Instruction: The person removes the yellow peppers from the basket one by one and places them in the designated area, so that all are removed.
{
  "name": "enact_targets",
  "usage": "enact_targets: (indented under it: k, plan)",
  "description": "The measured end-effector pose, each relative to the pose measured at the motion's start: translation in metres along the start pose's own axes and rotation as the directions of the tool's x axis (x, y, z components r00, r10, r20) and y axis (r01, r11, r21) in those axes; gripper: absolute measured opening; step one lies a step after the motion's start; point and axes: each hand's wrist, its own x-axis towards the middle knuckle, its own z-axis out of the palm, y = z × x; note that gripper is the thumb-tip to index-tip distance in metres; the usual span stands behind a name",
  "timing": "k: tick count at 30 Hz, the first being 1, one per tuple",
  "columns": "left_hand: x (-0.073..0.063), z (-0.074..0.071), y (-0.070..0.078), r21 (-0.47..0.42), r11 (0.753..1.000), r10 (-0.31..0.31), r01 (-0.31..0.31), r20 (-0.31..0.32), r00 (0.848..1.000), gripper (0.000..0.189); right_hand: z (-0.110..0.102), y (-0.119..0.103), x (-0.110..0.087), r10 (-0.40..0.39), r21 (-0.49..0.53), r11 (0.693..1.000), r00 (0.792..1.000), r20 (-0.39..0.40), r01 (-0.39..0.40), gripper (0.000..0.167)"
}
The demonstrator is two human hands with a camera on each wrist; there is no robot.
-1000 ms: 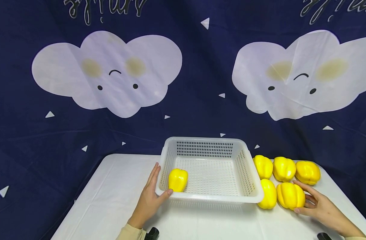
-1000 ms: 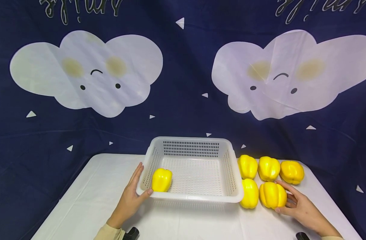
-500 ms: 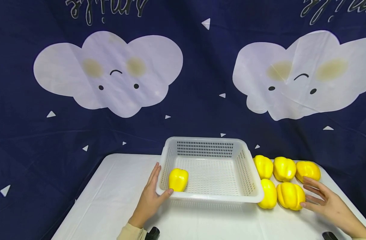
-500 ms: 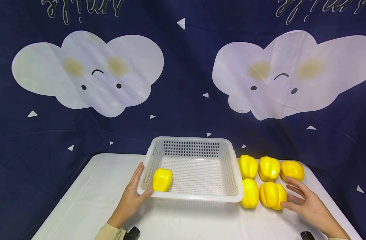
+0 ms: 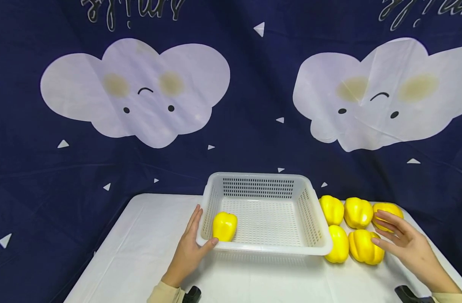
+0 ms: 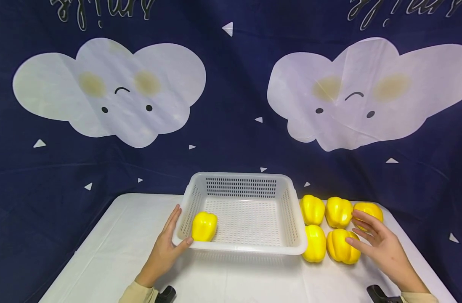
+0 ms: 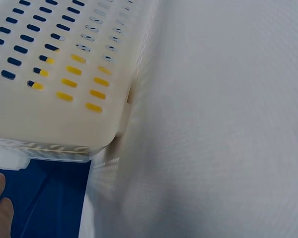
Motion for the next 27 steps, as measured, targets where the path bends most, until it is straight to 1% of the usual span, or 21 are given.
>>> enact_targets:
  k: [2, 6, 7, 9, 12, 16, 19, 23, 27]
  plan:
    - [0.0, 0.0, 0.0, 0.003, 1.0, -0.003, 0.003, 0.002, 1.0, 0.09, 0.004, -0.006, 0.004, -0.002, 0.04, 0.999, 1.0, 0.005, 0.001, 0.075]
    - [0.0, 0.0, 0.0, 0.002, 1.0, -0.003, 0.003, 0.001, 1.0, 0.09, 0.014, -0.017, 0.013, -0.054, 0.1, 0.994, 0.998, 0.026, 0.051, 0.075]
    - [0.0, 0.0, 0.0, 0.0, 1.0, -0.002, 0.002, 0.0, 1.0, 0.09, 0.017, -0.021, 0.015, -0.066, 0.083, 0.995, 0.997, 0.028, 0.063, 0.076]
    - [0.0, -0.001, 0.0, -0.003, 1.0, 0.0, 0.0, 0.0, 1.0, 0.09, 0.022, -0.027, 0.02, -0.086, 0.092, 0.992, 0.995, 0.042, 0.082, 0.075]
    - [0.0, 0.0, -0.001, -0.005, 1.0, 0.001, -0.001, 0.0, 1.0, 0.09, 0.03, -0.036, 0.026, -0.082, 0.117, 0.99, 0.995, 0.064, 0.074, 0.075]
    - [0.0, 0.0, -0.001, -0.002, 1.0, 0.001, -0.001, -0.001, 1.0, 0.09, 0.04, -0.046, 0.034, -0.073, 0.108, 0.992, 0.993, 0.088, 0.064, 0.073]
    - [0.0, 0.001, -0.001, 0.0, 1.0, 0.005, -0.005, -0.003, 1.0, 0.09, 0.046, -0.053, 0.04, -0.088, 0.085, 0.993, 0.992, 0.095, 0.08, 0.072]
    - [0.0, 0.001, -0.002, 0.002, 1.0, 0.012, -0.012, -0.007, 1.0, 0.09, 0.055, -0.063, 0.049, -0.091, 0.086, 0.993, 0.989, 0.113, 0.082, 0.071]
    - [0.0, 0.001, -0.002, -0.002, 1.0, 0.008, -0.008, -0.008, 1.0, 0.089, 0.061, -0.072, 0.058, -0.114, 0.124, 0.988, 0.982, 0.153, 0.095, 0.07]
